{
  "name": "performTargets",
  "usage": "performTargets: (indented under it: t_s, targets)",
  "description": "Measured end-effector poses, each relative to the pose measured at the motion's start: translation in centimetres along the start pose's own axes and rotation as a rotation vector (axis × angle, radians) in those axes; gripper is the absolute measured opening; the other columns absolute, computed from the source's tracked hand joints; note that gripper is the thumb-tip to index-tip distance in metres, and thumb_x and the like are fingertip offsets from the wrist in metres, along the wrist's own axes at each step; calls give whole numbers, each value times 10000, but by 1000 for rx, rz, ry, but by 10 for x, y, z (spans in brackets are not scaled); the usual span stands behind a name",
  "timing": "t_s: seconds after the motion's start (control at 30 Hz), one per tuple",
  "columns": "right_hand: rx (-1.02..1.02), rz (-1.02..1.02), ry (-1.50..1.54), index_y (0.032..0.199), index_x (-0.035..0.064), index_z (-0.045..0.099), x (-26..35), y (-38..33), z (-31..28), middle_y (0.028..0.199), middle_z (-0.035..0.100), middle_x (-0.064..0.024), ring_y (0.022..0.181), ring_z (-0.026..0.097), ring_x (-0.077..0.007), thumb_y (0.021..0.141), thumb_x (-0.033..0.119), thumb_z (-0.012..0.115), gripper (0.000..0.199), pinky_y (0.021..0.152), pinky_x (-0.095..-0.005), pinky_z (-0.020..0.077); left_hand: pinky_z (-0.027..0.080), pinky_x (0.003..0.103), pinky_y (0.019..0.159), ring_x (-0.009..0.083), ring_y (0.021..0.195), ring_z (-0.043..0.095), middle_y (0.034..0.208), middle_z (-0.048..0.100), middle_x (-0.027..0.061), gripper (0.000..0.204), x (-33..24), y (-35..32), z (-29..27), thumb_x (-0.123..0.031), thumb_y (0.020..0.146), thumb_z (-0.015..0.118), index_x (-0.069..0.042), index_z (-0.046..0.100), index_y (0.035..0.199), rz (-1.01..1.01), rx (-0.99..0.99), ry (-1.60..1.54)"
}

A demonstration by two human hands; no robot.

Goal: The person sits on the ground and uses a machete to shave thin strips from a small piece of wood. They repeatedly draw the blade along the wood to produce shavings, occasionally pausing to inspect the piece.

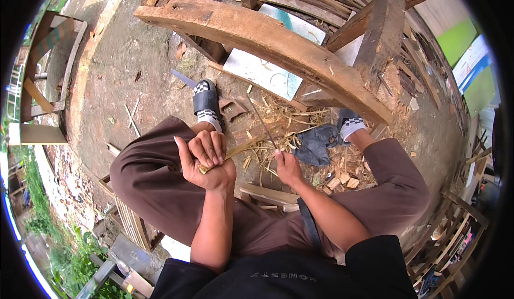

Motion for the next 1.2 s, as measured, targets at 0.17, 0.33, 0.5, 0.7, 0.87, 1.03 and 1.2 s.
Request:
performTargets:
  t_s: [0.17,0.33,0.5,0.7,0.87,1.03,1.2]
  targets:
    - [-2,-116,-28,880,-32,635,21,-5,3,755,627,-291,798,627,-489,1039,433,404,542,712,-525,469,232,233,427,118,424,296,495,344,12,641,0,3,1,-367,1079,326,-150,340,477,4,42,-1]
    - [47,-6,-90,888,-31,629,-3,3,-2,740,618,-294,794,617,-504,1036,441,408,542,709,-532,464,261,241,439,120,421,294,492,352,15,651,-4,2,-7,-374,1084,306,-144,346,477,-2,25,-12]
    - [43,-253,-37,892,-25,645,26,-18,5,763,631,-296,817,615,-515,1046,429,391,543,687,-530,467,246,236,425,120,412,292,487,352,15,645,0,1,0,-377,1080,314,-148,347,478,-8,59,10]
    - [18,-95,-114,920,-38,638,-2,-2,0,757,625,-306,813,614,-515,1043,442,399,550,701,-552,468,255,230,428,117,411,288,491,344,12,637,-7,7,-8,-376,1079,318,-151,339,484,27,31,13]
    - [89,-198,-59,926,-45,634,4,-19,8,794,633,-316,833,618,-512,1043,445,391,560,721,-550,473,256,230,430,114,412,288,504,336,14,640,-3,3,0,-375,1081,309,-149,334,483,33,62,27]
    - [12,7,-118,924,-38,625,-28,-2,-3,780,627,-303,826,608,-522,1036,430,407,529,714,-542,465,251,253,440,129,418,283,486,342,19,660,-5,6,-11,-385,1089,259,-133,371,489,46,8,-41]
    - [68,-287,-6,902,-35,599,26,-29,-3,733,595,-294,790,581,-534,1038,384,429,472,683,-540,453,246,233,424,122,415,302,502,352,19,635,-1,1,2,-377,1078,308,-145,355,489,60,37,-3]
Point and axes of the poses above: each hand's wrist, its own y-axis towards the middle knuckle, its own z-axis out of the palm, x = y × z, the point moved 9 cm from there along y, towards the middle knuckle
